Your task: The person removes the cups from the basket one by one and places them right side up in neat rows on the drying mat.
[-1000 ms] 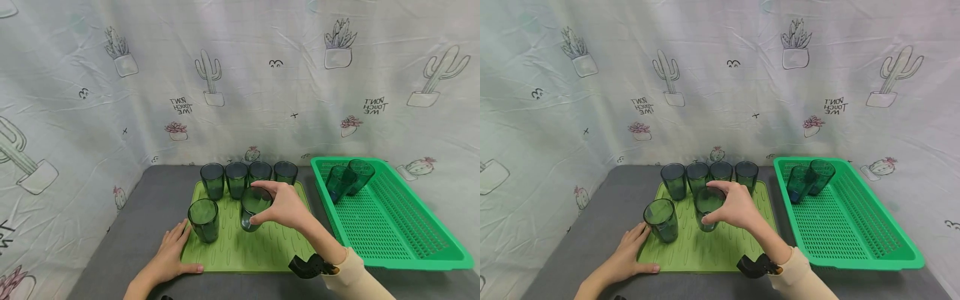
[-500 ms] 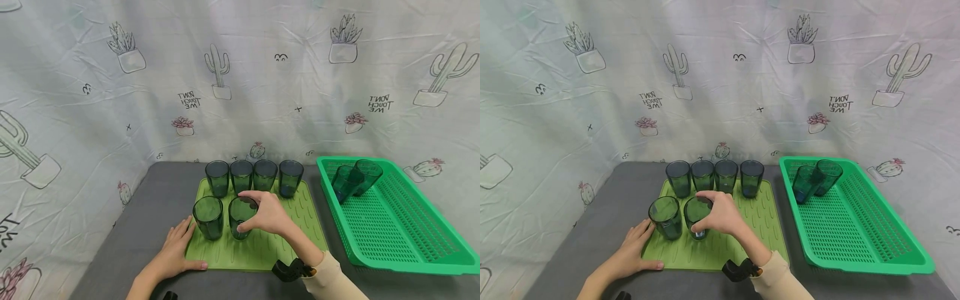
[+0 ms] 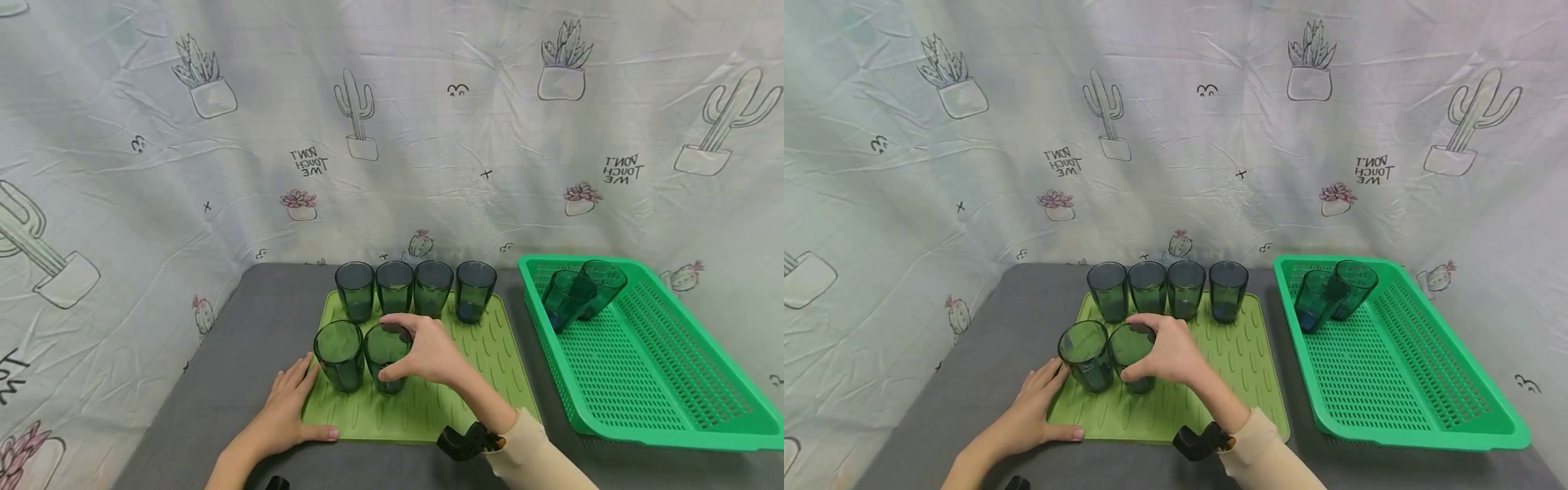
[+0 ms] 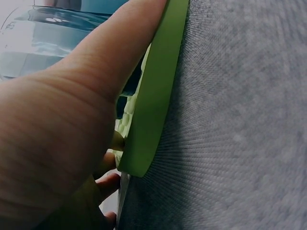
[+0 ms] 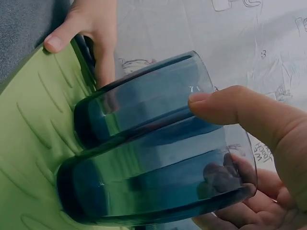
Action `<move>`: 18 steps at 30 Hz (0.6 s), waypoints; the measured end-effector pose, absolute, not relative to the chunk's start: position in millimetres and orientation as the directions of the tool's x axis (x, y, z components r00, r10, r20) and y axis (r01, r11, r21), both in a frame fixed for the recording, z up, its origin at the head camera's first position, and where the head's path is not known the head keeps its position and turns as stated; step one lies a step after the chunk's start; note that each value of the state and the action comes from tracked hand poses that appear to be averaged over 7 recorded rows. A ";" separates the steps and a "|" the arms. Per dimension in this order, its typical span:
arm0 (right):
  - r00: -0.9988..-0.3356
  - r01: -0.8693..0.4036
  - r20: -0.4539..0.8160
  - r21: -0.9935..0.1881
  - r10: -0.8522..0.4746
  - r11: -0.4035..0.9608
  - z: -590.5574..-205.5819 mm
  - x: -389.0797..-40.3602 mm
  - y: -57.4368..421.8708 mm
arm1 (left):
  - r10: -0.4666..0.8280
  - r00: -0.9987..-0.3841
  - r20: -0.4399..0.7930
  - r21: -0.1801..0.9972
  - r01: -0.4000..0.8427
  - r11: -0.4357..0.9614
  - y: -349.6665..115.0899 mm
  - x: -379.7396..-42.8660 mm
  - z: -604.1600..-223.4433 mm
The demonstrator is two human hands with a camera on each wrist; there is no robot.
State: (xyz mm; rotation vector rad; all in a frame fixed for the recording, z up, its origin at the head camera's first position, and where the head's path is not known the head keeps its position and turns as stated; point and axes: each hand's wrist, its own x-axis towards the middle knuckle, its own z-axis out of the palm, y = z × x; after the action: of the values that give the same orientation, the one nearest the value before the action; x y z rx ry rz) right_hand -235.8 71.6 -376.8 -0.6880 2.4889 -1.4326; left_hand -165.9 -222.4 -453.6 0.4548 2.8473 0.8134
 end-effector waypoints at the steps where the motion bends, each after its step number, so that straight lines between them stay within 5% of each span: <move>1: -0.877 -0.290 0.063 -0.860 -0.476 0.420 -377.6 -235.4 71.3 | 0.326 -0.944 -0.058 0.539 0.245 0.806 -222.7 -166.0 -453.6; 18: -0.892 -0.229 0.032 -0.892 -0.451 0.389 -384.1 -235.8 73.0 | 0.320 -0.944 -0.079 0.544 0.228 0.808 -224.0 -167.3 -456.2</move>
State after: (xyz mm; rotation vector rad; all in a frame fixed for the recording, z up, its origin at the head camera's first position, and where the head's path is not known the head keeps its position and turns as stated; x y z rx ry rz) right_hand -235.8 73.0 -384.1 -0.6052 2.4303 -1.5087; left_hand -167.3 -224.0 -456.2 0.4319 2.8267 0.8188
